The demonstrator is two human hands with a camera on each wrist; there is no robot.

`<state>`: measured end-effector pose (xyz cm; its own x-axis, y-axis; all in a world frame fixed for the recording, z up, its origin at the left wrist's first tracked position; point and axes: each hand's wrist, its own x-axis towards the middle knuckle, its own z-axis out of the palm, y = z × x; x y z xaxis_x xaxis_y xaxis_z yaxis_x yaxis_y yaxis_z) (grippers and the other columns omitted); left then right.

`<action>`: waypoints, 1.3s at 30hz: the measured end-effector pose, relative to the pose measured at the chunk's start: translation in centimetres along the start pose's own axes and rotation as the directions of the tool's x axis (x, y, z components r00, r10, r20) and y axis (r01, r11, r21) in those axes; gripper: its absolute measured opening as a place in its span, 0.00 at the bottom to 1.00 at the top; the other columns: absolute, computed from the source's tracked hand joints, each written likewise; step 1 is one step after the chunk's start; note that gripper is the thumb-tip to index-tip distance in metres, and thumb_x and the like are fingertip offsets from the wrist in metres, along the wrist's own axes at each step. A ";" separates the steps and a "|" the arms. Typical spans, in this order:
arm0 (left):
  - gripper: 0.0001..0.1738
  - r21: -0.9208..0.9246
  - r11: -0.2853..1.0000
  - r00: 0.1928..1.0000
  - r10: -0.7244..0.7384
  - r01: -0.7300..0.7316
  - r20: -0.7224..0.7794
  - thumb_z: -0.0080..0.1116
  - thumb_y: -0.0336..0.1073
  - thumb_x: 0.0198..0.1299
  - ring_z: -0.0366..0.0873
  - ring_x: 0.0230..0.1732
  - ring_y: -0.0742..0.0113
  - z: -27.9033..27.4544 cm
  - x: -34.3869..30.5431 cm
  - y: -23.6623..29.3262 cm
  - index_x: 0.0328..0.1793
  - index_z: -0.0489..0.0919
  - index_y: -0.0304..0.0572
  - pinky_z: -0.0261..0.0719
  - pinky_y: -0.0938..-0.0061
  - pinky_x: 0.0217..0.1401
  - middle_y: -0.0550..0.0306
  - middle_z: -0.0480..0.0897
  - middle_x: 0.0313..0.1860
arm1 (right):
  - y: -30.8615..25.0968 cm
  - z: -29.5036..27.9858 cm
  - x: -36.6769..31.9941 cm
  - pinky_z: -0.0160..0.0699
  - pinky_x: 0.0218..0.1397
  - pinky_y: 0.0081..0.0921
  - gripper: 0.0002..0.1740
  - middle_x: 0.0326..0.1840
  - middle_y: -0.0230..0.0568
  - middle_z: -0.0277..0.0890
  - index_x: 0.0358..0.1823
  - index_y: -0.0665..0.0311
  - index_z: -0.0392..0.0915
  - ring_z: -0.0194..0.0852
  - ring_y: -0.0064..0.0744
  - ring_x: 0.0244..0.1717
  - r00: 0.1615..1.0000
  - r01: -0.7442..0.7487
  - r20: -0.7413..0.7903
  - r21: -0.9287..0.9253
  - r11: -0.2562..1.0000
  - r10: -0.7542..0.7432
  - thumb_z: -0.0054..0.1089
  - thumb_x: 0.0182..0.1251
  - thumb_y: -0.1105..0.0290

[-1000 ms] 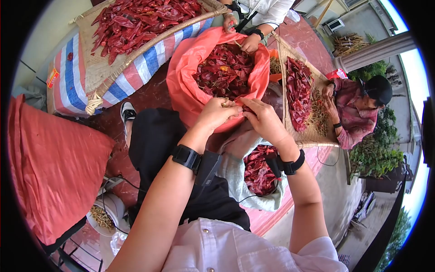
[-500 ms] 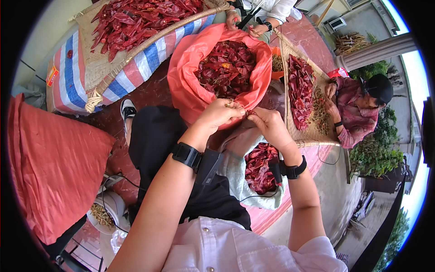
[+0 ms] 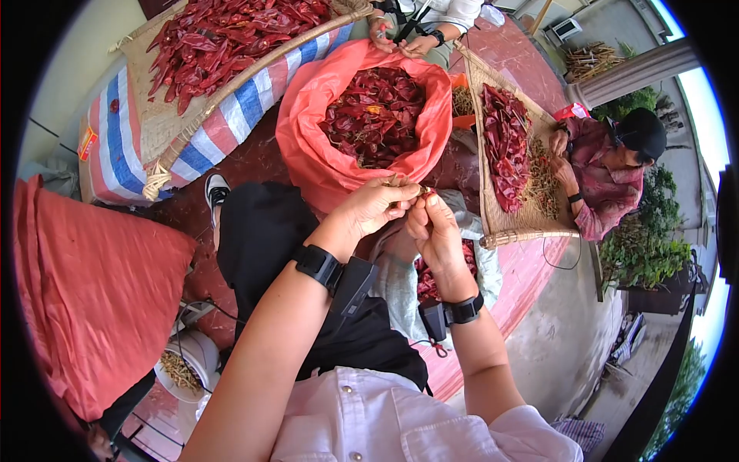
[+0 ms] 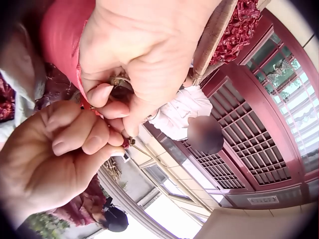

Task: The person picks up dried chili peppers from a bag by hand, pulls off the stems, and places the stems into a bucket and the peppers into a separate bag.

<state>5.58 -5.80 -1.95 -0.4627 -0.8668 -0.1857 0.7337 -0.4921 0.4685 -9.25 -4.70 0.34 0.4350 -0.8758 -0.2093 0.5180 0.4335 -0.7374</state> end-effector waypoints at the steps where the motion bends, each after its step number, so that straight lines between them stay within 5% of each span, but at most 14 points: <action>1: 0.03 0.002 1.000 0.998 0.014 -0.014 -0.055 0.57 0.32 0.58 0.65 0.22 0.81 0.0 0.1 -0.3 0.33 0.75 0.42 0.60 0.88 0.22 0.68 0.71 0.23 | 0.7 0.0 0.1 0.49 0.20 0.15 0.14 0.19 0.28 0.60 0.31 0.64 0.69 0.47 0.17 0.15 0.999 0.020 -0.030 0.052 0.998 -0.019 0.41 0.71 0.63; 8: 0.03 0.231 0.943 0.892 0.309 -0.241 -0.331 0.57 0.31 0.57 0.72 0.26 0.81 0.8 0.6 -3.5 0.33 0.77 0.40 0.68 0.88 0.27 0.66 0.77 0.26 | 3.2 1.3 0.3 0.50 0.21 0.16 0.13 0.20 0.26 0.59 0.31 0.61 0.67 0.47 0.18 0.16 0.961 0.098 -0.276 0.271 0.958 -0.021 0.38 0.72 0.63; 12: 0.04 0.323 0.888 0.855 0.424 -0.327 -0.300 0.55 0.31 0.59 0.72 0.27 0.80 1.2 0.7 -3.8 0.33 0.77 0.41 0.70 0.87 0.30 0.66 0.77 0.26 | 3.0 2.4 0.4 0.48 0.21 0.17 0.12 0.20 0.26 0.57 0.33 0.61 0.66 0.46 0.18 0.16 0.923 0.120 -0.379 0.458 0.881 0.072 0.37 0.73 0.63; 18: 0.04 0.004 0.990 0.973 0.137 -0.139 -0.187 0.55 0.34 0.60 0.67 0.26 0.80 0.5 -0.1 -1.9 0.35 0.76 0.43 0.64 0.87 0.25 0.67 0.74 0.27 | 1.8 0.1 -0.9 0.51 0.23 0.17 0.11 0.21 0.28 0.56 0.36 0.62 0.65 0.47 0.19 0.17 0.997 0.020 -0.074 0.496 0.868 0.020 0.38 0.72 0.64; 22: 0.05 -0.013 0.992 0.981 0.123 -0.126 -0.149 0.55 0.34 0.60 0.69 0.26 0.79 0.7 -0.3 -1.3 0.38 0.76 0.43 0.65 0.87 0.26 0.66 0.75 0.29 | 0.8 -3.0 -4.0 0.52 0.22 0.17 0.13 0.21 0.28 0.63 0.40 0.64 0.70 0.51 0.19 0.16 0.967 0.021 -0.253 0.054 0.998 -0.006 0.44 0.70 0.61; 26: 0.06 -0.003 0.989 0.973 0.145 -0.148 -0.179 0.52 0.34 0.59 0.75 0.30 0.75 0.5 -0.1 -1.2 0.38 0.76 0.41 0.72 0.85 0.31 0.60 0.79 0.31 | 0.1 -7.7 -7.6 0.55 0.21 0.14 0.14 0.21 0.28 0.66 0.45 0.65 0.73 0.56 0.17 0.16 0.894 -0.021 -0.428 -0.342 0.940 -0.136 0.45 0.70 0.63; 28: 0.08 0.013 0.983 0.969 0.181 -0.182 -0.166 0.49 0.34 0.59 0.77 0.32 0.72 0.5 -0.2 -0.5 0.38 0.76 0.39 0.75 0.82 0.33 0.56 0.81 0.33 | -0.6 -12.5 -10.2 0.56 0.21 0.12 0.15 0.22 0.29 0.68 0.49 0.67 0.73 0.59 0.15 0.18 0.892 -0.230 -0.436 -0.671 0.705 -0.124 0.44 0.70 0.64; 29: 0.08 0.050 0.966 0.937 0.257 -0.252 -0.235 0.48 0.34 0.59 0.77 0.31 0.72 0.7 -0.3 0.1 0.38 0.76 0.39 0.75 0.80 0.34 0.55 0.81 0.33 | -0.4 -15.2 -11.1 0.66 0.28 0.15 0.18 0.29 0.38 0.74 0.52 0.69 0.71 0.69 0.20 0.25 0.855 -0.360 -0.506 -0.738 0.571 -0.116 0.46 0.68 0.64; 30: 0.09 0.093 0.943 0.894 0.331 -0.318 -0.302 0.47 0.34 0.59 0.77 0.31 0.71 0.9 -0.5 0.7 0.38 0.76 0.39 0.76 0.79 0.34 0.54 0.81 0.34 | 2.5 -21.6 -12.4 0.70 0.31 0.16 0.23 0.34 0.40 0.76 0.54 0.71 0.68 0.73 0.22 0.26 0.822 -0.299 -0.400 -0.909 0.290 -0.406 0.49 0.66 0.60; 32: 0.08 0.031 0.912 0.848 0.392 -0.408 -0.357 0.48 0.33 0.58 0.78 0.32 0.68 1.2 -1.6 2.4 0.37 0.75 0.39 0.77 0.74 0.39 0.51 0.81 0.35 | 2.8 -21.4 -14.1 0.75 0.41 0.23 0.25 0.42 0.49 0.77 0.58 0.72 0.65 0.78 0.33 0.36 0.860 -0.376 -0.054 -0.740 -0.558 -0.508 0.53 0.64 0.62; 33: 0.07 0.058 0.890 0.820 0.440 -0.452 -0.367 0.48 0.33 0.58 0.78 0.33 0.68 1.0 -1.8 3.0 0.38 0.75 0.40 0.77 0.74 0.40 0.50 0.80 0.36 | 2.7 -21.1 -13.5 0.75 0.41 0.23 0.25 0.42 0.49 0.77 0.58 0.72 0.65 0.78 0.33 0.36 0.861 -0.371 -0.052 -0.743 -0.557 -0.505 0.53 0.64 0.62; 35: 0.06 0.114 0.862 0.770 0.494 -0.494 -0.404 0.48 0.30 0.57 0.78 0.36 0.66 0.7 -2.1 4.0 0.40 0.73 0.42 0.77 0.73 0.43 0.47 0.80 0.39 | 2.3 -18.1 -11.8 0.71 0.50 0.29 0.23 0.46 0.53 0.75 0.54 0.71 0.69 0.74 0.42 0.49 0.935 -0.235 -0.238 -0.971 0.041 -0.263 0.56 0.60 0.67; 36: 0.06 0.117 0.862 0.769 0.494 -0.493 -0.405 0.48 0.30 0.57 0.78 0.36 0.66 0.8 -2.0 4.3 0.40 0.73 0.42 0.77 0.73 0.43 0.47 0.80 0.39 | 1.1 -13.2 -10.0 0.71 0.50 0.30 0.19 0.43 0.53 0.76 0.50 0.71 0.73 0.73 0.45 0.49 0.928 -0.316 -0.355 -0.912 0.262 -0.115 0.57 0.58 0.70; 39: 0.07 0.050 0.855 0.754 0.481 -0.516 -0.448 0.48 0.29 0.57 0.78 0.37 0.65 0.0 -1.8 4.9 0.42 0.73 0.40 0.77 0.72 0.47 0.48 0.79 0.40 | 0.7 -6.4 -4.1 0.71 0.47 0.34 0.11 0.35 0.48 0.77 0.40 0.70 0.77 0.73 0.45 0.43 0.955 0.028 -0.010 -0.992 0.126 -0.298 0.57 0.55 0.74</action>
<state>10.05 -6.63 0.67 0.2272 -0.9260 -0.3016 0.8411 0.0304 0.5400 -15.41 -2.14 -3.40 0.2534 -0.9673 0.0132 -0.6530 -0.1811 -0.7354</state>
